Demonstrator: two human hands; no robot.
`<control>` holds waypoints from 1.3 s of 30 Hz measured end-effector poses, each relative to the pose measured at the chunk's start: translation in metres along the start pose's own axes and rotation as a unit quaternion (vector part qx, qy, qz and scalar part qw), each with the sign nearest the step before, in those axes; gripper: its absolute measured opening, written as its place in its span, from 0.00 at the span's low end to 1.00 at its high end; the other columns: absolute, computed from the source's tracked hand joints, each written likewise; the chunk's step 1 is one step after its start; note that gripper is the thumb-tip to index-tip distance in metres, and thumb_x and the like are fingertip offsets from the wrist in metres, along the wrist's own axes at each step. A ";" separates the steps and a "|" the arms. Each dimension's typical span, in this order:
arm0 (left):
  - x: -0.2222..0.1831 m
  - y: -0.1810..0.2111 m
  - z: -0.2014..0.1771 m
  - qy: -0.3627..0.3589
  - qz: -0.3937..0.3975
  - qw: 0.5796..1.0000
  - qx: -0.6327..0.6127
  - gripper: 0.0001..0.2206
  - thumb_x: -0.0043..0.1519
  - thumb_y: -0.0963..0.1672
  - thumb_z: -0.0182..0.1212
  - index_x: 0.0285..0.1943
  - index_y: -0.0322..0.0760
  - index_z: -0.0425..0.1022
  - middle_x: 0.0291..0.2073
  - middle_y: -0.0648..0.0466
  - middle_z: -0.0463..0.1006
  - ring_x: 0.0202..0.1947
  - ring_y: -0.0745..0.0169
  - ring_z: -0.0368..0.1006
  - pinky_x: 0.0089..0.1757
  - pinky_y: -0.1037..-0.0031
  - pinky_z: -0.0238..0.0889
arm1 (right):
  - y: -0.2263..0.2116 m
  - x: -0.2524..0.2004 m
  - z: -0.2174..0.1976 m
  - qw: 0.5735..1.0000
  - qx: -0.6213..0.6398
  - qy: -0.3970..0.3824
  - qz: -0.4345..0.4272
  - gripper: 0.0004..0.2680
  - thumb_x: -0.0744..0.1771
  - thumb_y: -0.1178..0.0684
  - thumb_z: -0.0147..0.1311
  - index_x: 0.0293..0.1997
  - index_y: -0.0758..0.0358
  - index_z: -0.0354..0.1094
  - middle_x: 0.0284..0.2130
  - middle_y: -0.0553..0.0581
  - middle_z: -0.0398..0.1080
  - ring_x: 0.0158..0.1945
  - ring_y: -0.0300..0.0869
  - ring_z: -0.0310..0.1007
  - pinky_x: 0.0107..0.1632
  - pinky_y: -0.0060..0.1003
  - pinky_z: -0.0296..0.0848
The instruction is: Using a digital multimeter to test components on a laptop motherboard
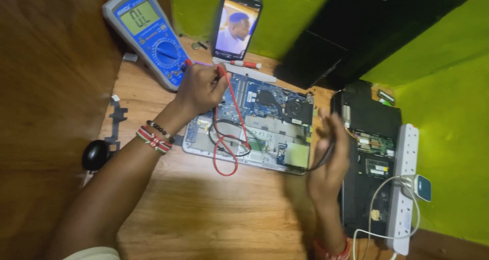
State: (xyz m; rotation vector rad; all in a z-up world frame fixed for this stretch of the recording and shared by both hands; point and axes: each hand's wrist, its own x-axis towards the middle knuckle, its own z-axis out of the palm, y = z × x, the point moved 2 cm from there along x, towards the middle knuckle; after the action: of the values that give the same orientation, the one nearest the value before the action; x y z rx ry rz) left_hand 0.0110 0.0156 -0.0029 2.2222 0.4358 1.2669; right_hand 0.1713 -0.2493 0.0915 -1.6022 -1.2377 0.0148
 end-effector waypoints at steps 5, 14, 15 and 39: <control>-0.007 -0.011 0.008 0.008 -0.007 1.000 -0.009 0.11 0.65 0.44 0.57 0.28 0.39 0.70 0.13 0.45 0.68 0.21 0.37 0.74 0.25 0.62 0.65 | 0.025 0.049 0.019 0.994 0.108 0.010 -0.017 0.23 0.74 0.38 0.33 0.73 0.65 0.52 0.44 0.67 0.66 0.46 0.50 0.72 0.50 0.40 0.78; -0.009 -0.014 0.010 0.013 -0.010 1.000 -0.002 0.12 0.64 0.44 0.58 0.26 0.38 0.70 0.12 0.47 0.68 0.20 0.38 0.74 0.25 0.63 0.65 | 0.080 0.032 0.057 0.974 0.185 0.001 0.131 0.18 0.74 0.45 0.39 0.66 0.68 0.63 0.38 0.60 0.68 0.39 0.40 0.72 0.42 0.28 0.75; -0.008 -0.014 0.010 0.010 -0.007 1.000 0.005 0.12 0.65 0.45 0.58 0.27 0.39 0.70 0.13 0.48 0.68 0.21 0.40 0.74 0.25 0.64 0.66 | 0.076 0.034 0.059 0.975 0.178 -0.003 0.134 0.16 0.74 0.50 0.37 0.67 0.71 0.61 0.39 0.62 0.70 0.40 0.41 0.74 0.42 0.28 0.75; -0.006 -0.011 0.003 -0.013 -0.010 1.000 0.004 0.12 0.70 0.46 0.59 0.31 0.42 0.70 0.14 0.49 0.66 0.19 0.42 0.72 0.27 0.67 0.64 | 0.113 0.037 0.060 0.987 0.136 0.022 0.083 0.03 0.66 0.60 0.64 0.36 0.65 0.73 0.26 0.55 0.73 0.31 0.38 0.74 0.36 0.31 0.73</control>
State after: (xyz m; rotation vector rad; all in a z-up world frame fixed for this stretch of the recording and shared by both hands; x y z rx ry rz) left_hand 0.0108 0.0206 -0.0150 2.2328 0.4537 1.2262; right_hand 0.2324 -0.1695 0.0042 -1.4539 -1.0170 0.2424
